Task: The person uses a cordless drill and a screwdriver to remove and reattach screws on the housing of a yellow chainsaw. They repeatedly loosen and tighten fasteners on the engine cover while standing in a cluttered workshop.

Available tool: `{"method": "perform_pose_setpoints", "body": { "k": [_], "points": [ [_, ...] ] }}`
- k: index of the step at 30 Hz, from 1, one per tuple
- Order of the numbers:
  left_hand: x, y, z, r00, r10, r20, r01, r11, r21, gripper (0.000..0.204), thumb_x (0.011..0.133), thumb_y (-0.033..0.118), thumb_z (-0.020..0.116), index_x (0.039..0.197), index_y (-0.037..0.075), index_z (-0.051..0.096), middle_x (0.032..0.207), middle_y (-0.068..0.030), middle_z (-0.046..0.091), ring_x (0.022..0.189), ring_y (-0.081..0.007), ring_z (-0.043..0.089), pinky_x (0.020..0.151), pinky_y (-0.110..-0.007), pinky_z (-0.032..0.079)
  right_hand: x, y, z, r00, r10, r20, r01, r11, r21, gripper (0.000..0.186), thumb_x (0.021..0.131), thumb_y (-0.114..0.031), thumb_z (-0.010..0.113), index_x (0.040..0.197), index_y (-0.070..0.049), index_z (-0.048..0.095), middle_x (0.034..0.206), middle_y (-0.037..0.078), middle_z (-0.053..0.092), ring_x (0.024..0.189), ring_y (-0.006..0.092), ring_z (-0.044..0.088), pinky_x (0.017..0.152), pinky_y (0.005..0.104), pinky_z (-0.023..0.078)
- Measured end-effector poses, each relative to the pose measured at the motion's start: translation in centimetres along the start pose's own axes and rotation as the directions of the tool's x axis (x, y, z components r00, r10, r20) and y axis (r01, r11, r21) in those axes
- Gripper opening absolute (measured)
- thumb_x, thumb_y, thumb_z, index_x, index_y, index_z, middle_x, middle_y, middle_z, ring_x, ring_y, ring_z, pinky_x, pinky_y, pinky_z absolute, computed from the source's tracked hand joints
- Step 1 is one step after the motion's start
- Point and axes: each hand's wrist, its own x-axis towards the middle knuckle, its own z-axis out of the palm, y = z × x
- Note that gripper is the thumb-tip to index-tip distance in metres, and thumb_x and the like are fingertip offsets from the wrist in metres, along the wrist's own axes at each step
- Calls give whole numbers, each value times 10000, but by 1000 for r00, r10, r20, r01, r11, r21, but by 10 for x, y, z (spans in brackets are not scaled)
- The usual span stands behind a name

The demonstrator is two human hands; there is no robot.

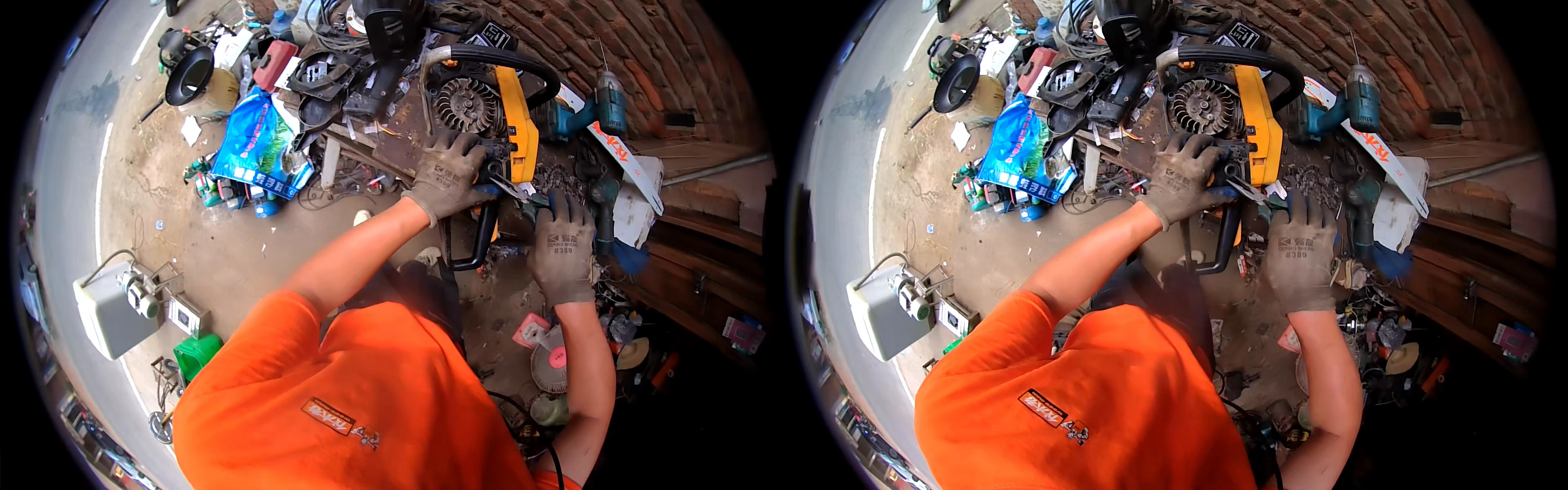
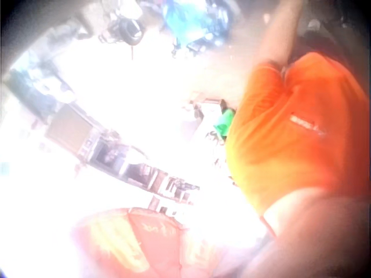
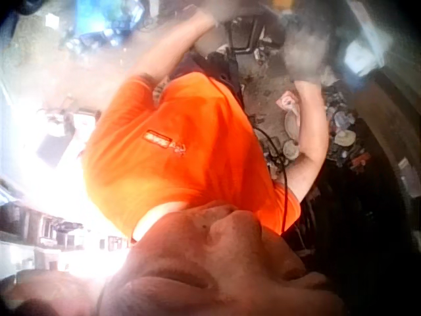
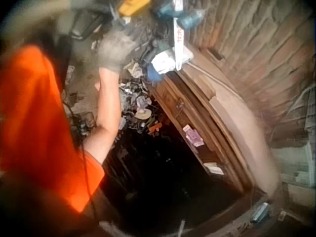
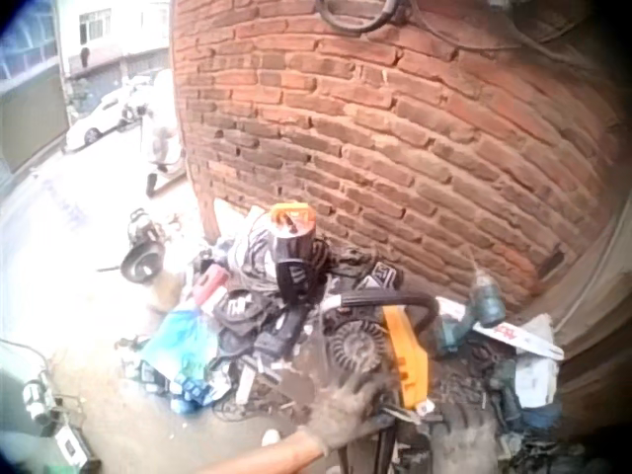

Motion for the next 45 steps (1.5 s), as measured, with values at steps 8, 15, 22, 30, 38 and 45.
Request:
{"method": "perform_pose_setpoints", "body": {
  "k": [8, 15, 22, 30, 38, 45],
  "points": [
    [2, -9, 0, 1000, -9, -27, 7, 998, -70, 640, 603, 420, 871, 1132, 127, 660, 1144, -95, 595, 1125, -372, 541, 921, -488, 482, 44, -24, -33, 932, -132, 337, 287, 838, -464, 317, 867, -154, 564, 1104, 5, 701, 1215, 183, 596, 1165, 320, 540, 951, 530, 406],
    [2, -11, 7, 998, -50, -33, 45, 988, -148, 606, 625, 411, 850, 1118, 118, 655, 1160, -94, 592, 1110, -360, 538, 932, -501, 460, 65, -45, -49, 785, 2, 619, 367, 804, -468, 340, 850, -216, 611, 1092, 3, 707, 1100, 165, 613, 1082, 312, 555, 851, 501, 426],
    [3, -10, 10, 997, -76, 1, 75, 986, -146, 592, 636, 414, 833, 1114, 110, 658, 1220, -83, 582, 1124, -317, 535, 941, -494, 410, 75, -59, -44, 770, 55, 636, 296, 852, -432, 276, 852, -202, 599, 1017, -16, 718, 1036, 146, 624, 971, 294, 580, 746, 445, 447],
    [5, -7, 3, 994, -105, 38, 110, 977, -184, 571, 640, 411, 841, 1093, 111, 664, 1176, -88, 586, 1120, -357, 535, 912, -512, 453, 106, -52, -55, 649, 79, 756, 160, 958, -237, 227, 829, -158, 637, 981, -29, 746, 1078, 196, 659, 1001, 363, 643, 799, 456, 519],
    [3, -2, 4, 995, -84, 52, 92, 979, -180, 592, 630, 379, 847, 1111, 91, 657, 1187, -106, 588, 1139, -370, 522, 942, -520, 431, 118, -58, -56, 608, 138, 782, -98, 990, -98, 241, 794, -136, 680, 997, -30, 757, 999, 178, 742, 972, 317, 716, 862, 404, 569],
    [5, -6, -1, 997, -58, 41, 65, 982, -176, 709, 571, 413, 892, 1153, 89, 649, 1223, -115, 575, 1168, -396, 501, 961, -543, 432, 66, -22, -20, 683, 348, 642, -568, 806, 168, 278, 790, -171, 652, 945, 52, 714, 976, 252, 709, 973, 426, 678, 871, 472, 535]
  ]
}}
